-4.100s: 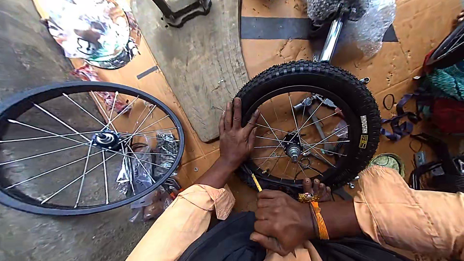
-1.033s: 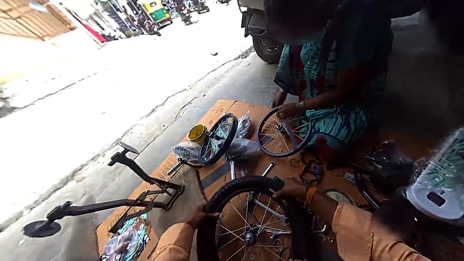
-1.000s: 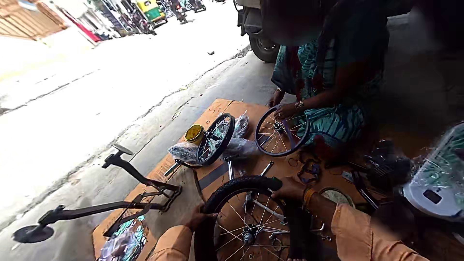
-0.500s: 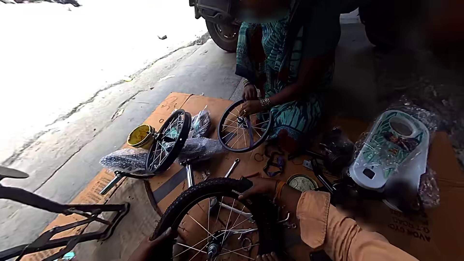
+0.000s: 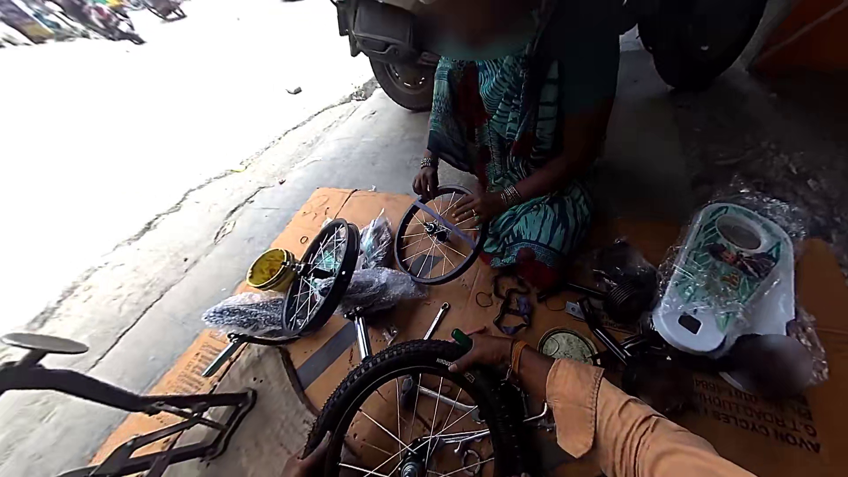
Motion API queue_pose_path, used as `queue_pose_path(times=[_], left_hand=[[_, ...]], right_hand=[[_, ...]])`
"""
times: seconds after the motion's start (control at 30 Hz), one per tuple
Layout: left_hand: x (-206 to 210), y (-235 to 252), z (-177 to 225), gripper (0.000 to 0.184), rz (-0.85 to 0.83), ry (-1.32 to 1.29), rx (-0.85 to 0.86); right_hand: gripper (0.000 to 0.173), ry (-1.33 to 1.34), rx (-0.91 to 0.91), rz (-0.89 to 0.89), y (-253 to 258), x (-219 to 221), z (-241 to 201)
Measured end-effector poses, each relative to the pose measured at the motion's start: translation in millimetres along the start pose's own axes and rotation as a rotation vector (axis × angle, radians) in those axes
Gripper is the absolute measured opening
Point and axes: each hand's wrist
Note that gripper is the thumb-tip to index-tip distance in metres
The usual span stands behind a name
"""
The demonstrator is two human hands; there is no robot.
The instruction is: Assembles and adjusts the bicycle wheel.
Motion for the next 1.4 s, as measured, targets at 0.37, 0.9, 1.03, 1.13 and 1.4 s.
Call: queue_pose_path(times=[0.37, 0.9, 1.03, 1.13, 1.4], left_hand=[[37, -123, -25, 0.071, 0.401, 0.409, 0.254], [121, -199, -84, 0.087, 0.650, 0.700, 0.468], [122, -179, -53, 0.087, 0.501, 0.678, 0.777], [136, -157, -18, 0.089, 0.282, 0.699, 0.836], [159, -115, -22, 0.051, 0.187, 0.735, 0.829]], right_hand=[[0.030, -0.264, -0.395, 0.714, -105, 22, 20], [0.027, -0.708, -0.570, 0.781, -111, 82, 19], [0.056, -0.451, -0.822, 0.594, -147, 115, -30], [0.074, -0.184, -0.836, 0.447, -123, 140, -26], [0.075, -0.239, -0.486, 0.431, -74, 165, 45]])
Point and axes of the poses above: each hand's wrist, its own y-axis towards the middle knuckle, its own x-axis out of the palm, z = x × y, and after that the axes turned 5 degrees about x, right-handed
